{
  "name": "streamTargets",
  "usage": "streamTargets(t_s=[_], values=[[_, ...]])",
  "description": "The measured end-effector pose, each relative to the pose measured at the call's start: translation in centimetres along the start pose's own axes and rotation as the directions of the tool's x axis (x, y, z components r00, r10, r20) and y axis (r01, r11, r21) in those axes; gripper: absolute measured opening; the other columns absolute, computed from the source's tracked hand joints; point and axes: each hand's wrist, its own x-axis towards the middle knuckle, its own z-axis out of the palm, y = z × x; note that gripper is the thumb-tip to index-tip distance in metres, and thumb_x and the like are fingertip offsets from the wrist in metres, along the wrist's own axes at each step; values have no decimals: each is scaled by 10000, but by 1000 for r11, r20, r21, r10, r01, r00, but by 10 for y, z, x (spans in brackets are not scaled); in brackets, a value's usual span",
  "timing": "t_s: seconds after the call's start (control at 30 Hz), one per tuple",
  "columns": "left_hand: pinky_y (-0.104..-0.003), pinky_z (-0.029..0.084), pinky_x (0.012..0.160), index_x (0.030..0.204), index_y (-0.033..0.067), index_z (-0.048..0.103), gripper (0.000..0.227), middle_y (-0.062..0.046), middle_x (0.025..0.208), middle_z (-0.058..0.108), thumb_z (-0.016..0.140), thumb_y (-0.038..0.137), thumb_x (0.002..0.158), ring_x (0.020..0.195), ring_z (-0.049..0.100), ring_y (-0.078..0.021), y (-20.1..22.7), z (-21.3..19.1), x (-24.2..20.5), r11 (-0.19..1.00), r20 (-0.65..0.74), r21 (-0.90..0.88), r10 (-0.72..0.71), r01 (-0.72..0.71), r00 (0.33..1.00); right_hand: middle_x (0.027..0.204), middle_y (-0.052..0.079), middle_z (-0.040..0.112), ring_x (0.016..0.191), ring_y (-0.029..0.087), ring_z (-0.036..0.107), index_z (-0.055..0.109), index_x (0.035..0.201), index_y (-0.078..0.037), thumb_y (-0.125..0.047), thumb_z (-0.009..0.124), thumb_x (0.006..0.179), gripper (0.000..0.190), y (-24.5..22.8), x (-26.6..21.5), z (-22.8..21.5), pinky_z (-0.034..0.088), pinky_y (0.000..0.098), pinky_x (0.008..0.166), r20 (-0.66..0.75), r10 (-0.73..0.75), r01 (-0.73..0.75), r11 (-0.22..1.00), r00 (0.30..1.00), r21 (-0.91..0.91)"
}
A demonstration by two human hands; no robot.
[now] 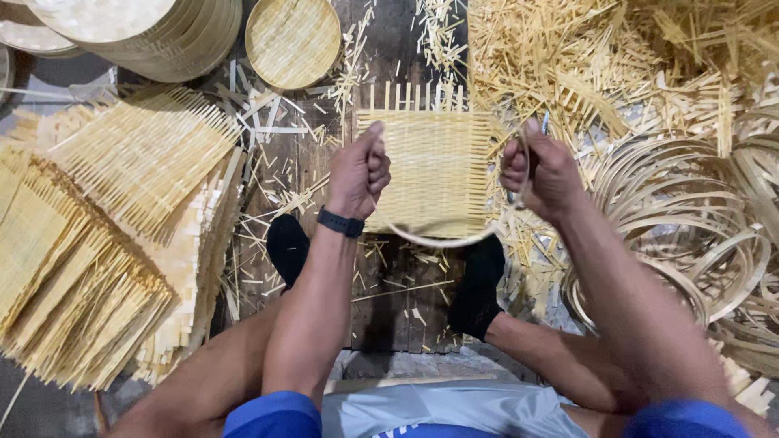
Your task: The person weaves bamboo strips onto a circular frame by hand, using scissors to trim the excess material and smoothing the woven surface against a wooden block.
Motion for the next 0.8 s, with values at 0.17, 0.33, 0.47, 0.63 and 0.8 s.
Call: streamTargets(t_s=[0.17,0.33,0.47,0.63,0.8], values=[[-190,279,359,728,113,581,333,68,526,467,724,291,970,415,382,-39,-17,-13,10,989,-20,-140,-49,46,999,530,-17,303,480,121,313,382,608,-155,-448,651,1001,559,34,14,-6,250,272,408,-126,-23,51,973,992,225],[-197,289,351,737,104,577,339,67,518,459,717,304,971,408,386,-41,-27,-32,24,982,-12,-180,-64,61,998,528,-38,272,474,110,293,408,630,-183,-433,654,1030,532,49,20,-10,251,271,410,-106,6,18,974,994,227],[-187,310,347,852,104,669,267,66,544,477,678,347,962,412,394,-32,-40,-43,31,990,-160,-137,-15,-7,987,708,-15,601,629,110,588,684,954,-64,-353,614,967,297,59,24,-8,513,276,555,-233,-111,76,985,966,-153],[-238,436,431,947,91,683,158,27,694,615,758,229,932,525,506,-67,-89,-96,62,930,-319,336,260,-148,911,819,62,724,715,141,672,737,1020,-48,-148,747,876,175,110,54,-30,589,352,634,-343,-274,54,845,898,-533],[-354,568,660,921,87,831,155,-122,837,741,833,120,770,697,701,-228,-106,-125,74,237,-64,967,597,-99,799,862,155,749,766,269,718,801,936,-38,-147,835,810,170,151,71,-42,577,378,748,-150,-638,63,298,755,-953]])
